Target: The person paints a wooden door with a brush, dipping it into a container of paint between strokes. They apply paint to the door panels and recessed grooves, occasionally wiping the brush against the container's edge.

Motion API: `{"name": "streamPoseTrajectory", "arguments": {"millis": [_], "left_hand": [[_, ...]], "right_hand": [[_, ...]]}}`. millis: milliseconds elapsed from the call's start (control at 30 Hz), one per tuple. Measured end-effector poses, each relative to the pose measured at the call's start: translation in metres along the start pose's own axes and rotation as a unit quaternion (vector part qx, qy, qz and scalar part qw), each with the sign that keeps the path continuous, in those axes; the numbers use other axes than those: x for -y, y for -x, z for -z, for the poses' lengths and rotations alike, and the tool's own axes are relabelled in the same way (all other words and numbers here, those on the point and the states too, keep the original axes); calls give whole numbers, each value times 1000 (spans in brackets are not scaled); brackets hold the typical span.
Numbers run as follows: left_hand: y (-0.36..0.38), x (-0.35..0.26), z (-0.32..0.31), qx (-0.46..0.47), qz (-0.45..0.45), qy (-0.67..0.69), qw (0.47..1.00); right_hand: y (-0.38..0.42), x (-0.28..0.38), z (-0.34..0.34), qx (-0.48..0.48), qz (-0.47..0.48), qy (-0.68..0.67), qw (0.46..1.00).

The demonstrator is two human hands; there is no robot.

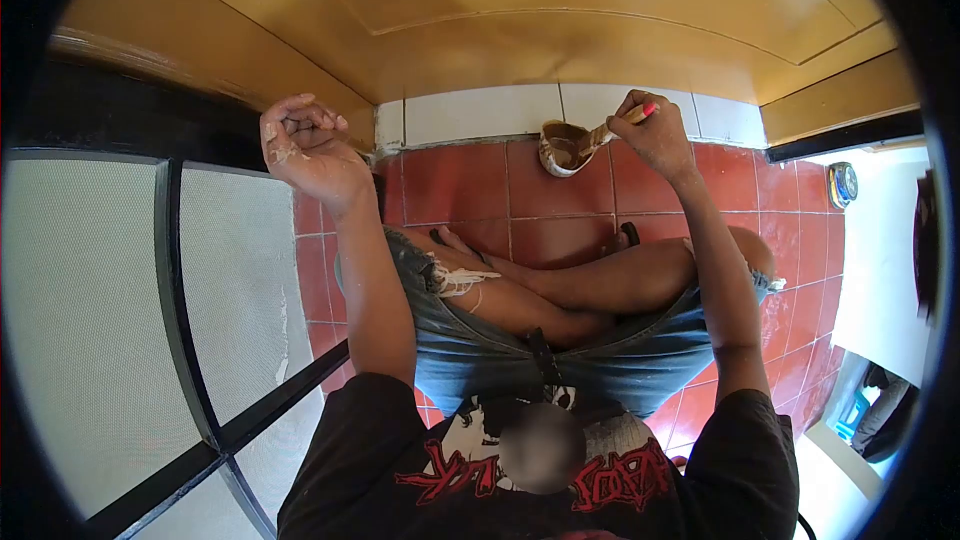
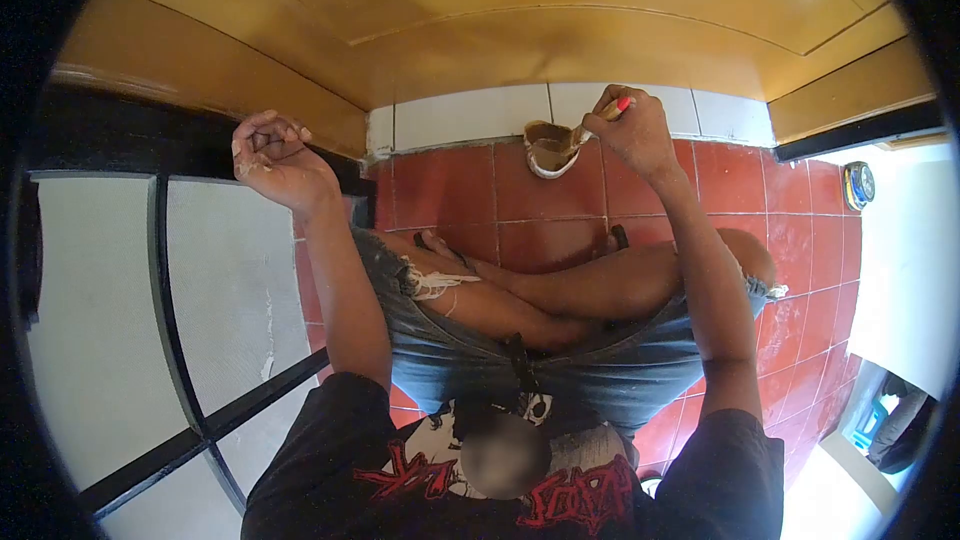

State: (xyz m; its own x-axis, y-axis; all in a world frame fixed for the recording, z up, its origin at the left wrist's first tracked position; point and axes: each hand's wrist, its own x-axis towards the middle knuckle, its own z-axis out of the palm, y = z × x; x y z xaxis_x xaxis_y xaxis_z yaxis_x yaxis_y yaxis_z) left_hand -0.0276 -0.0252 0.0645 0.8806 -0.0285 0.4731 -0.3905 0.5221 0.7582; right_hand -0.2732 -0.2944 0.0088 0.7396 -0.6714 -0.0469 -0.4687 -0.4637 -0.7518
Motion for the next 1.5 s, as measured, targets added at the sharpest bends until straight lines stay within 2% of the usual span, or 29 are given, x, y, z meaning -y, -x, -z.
{"name": "streamPoseTrajectory", "arguments": {"millis": [167, 900, 1200, 1267, 1367, 1467, 1500], "left_hand": [[1, 0, 0, 0, -2, 8, 1000], [0, -1, -3, -13, 3, -26, 1000], [0, 1, 0, -4, -1, -9, 1000], [-1, 0, 0, -4, 1, 4, 1000], [2, -1, -3, -11, -6, -2, 1000], [2, -3, -7, -39, -17, -17, 999], [1, -3, -9, -60, 6, -17, 998]], "right_hand": [[2, 1, 1, 2, 0, 40, 999], [-3, -10, -1, -16, 8, 53, 998], [-3, -8, 0, -9, 2, 41, 999], [-3, -10, -2, -9, -9, -25, 1000], [-3, -13, -3, 7, -3, -54, 999], [-5, -18, -6, 7, 4, -30, 1000], [-6, -19, -7, 11, 16, -37, 999]]}}
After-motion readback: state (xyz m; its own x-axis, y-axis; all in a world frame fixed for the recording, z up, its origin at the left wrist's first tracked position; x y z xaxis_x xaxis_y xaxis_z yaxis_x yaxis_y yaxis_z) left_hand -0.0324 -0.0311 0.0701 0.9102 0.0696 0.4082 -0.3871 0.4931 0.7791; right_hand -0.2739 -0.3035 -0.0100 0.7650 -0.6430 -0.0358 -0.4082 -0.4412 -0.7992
